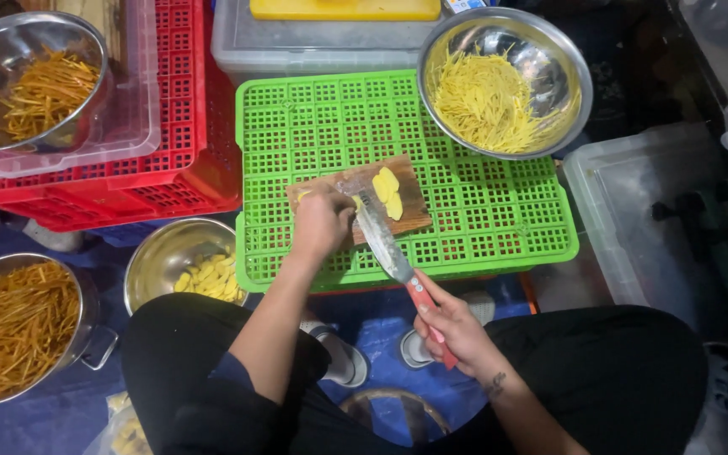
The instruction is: Slicing ginger into thin strips using a knife on a wooden board.
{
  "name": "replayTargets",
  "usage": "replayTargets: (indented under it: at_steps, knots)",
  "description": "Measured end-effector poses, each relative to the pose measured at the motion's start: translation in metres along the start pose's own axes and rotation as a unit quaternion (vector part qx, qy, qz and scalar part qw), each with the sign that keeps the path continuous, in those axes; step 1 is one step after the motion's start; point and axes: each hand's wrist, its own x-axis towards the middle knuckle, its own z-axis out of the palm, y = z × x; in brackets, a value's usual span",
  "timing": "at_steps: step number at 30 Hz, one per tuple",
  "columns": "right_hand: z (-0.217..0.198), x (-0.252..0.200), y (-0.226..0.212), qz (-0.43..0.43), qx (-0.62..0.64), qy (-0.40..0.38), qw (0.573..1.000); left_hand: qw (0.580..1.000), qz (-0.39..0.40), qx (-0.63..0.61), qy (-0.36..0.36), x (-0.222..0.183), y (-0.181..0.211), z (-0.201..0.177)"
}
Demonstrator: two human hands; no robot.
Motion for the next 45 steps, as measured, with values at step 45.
replayTargets:
  at_steps: [45]
  knots:
    - [-0.107, -0.050, -0.103, -0.340, -0.704, 0.401, 0.478, 0.989, 0.137, 0.039, 0.026, 0.036, -0.020, 0.041]
